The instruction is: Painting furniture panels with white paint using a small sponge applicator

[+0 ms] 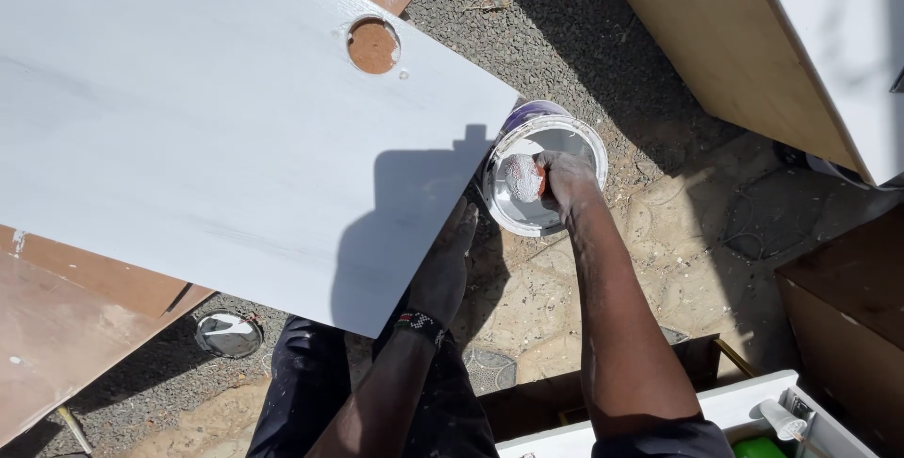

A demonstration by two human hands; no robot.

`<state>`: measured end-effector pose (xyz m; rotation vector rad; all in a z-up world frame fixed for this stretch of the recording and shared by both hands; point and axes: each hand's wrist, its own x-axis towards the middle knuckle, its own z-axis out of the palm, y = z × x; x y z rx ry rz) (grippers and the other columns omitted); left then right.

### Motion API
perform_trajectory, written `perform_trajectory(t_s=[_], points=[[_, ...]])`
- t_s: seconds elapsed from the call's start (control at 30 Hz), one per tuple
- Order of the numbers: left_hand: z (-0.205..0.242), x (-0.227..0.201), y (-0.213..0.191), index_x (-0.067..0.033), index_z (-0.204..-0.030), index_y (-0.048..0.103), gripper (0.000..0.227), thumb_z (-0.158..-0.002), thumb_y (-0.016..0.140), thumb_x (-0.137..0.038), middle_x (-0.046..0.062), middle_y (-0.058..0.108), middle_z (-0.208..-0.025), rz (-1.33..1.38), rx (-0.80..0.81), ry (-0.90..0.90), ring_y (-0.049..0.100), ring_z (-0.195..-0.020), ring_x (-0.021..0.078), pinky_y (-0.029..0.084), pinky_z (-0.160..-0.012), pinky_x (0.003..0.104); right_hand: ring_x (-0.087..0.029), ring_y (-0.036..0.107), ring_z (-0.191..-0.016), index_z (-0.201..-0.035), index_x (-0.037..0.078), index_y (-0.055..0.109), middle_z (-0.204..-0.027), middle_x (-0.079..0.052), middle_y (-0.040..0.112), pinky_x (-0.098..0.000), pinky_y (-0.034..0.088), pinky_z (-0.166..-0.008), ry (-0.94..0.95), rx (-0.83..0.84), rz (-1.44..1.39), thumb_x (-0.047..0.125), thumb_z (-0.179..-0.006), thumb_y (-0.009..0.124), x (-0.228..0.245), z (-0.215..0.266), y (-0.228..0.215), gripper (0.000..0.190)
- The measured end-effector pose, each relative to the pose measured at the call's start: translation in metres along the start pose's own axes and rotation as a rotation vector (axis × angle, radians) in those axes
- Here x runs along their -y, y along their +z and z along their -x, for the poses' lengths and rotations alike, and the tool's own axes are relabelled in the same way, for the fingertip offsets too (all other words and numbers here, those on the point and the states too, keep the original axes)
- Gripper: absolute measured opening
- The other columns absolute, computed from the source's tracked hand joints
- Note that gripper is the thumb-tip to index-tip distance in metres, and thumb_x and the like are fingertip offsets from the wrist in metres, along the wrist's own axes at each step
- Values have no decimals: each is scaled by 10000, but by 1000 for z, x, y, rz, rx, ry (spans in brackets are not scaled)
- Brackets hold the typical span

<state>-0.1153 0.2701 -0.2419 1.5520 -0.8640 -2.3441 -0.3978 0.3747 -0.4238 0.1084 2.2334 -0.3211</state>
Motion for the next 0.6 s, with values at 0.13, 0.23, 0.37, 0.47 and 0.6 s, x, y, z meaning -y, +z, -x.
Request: perform_trajectory(t_s=[0.13,0.23,0.37,0.47,0.6], points=[[-9,-1,5,-53,-1841,441,723,-1196,710,-240,338,514,-1816,25,31,-9,399,-1717,525,464,-1371,612,-307,779,-764,-1033,61,888,-818,-250,725,-392,652,-611,76,194,-363,98,-877,717,50,98,-43,234],[-13,-1,6,-57,-1846,425,723,-1203,684,-264,330,503,-1824,38,52,-21,388,-1723,523,441,-1381,619,-280,739,-665,-1093,6,862,-779,-211,698,-314,608,-528,70,248,-435,40,-848,733,75,117,-38,279],[-24,-4,7,-63,-1854,402,724,-1214,645,-299,319,486,-1836,47,85,-42,371,-1732,520,406,-1396,631,-91,737,-1458,-1317,293,854,-1601,114,781,-228,494,-1311,-665,421,1022,-130,-1136,497,38,36,-13,582],[-22,-4,0,-68,-1860,386,726,-1221,619,-323,311,475,-1845,49,111,-57,360,-1738,518,383,-1406,638,-327,789,-1380,-1483,237,734,-1435,-55,849,-732,-94,-1482,-693,355,943,56,-1134,662,29,37,-44,400],[-10,4,-6,-72,-1865,370,728,-1228,593,-347,304,463,-1853,65,134,-64,349,-1744,516,359,-1415,646,-156,623,-509,-1011,40,904,-634,-146,696,-291,461,-438,-111,220,-250,149,-974,829,77,120,-41,138]])
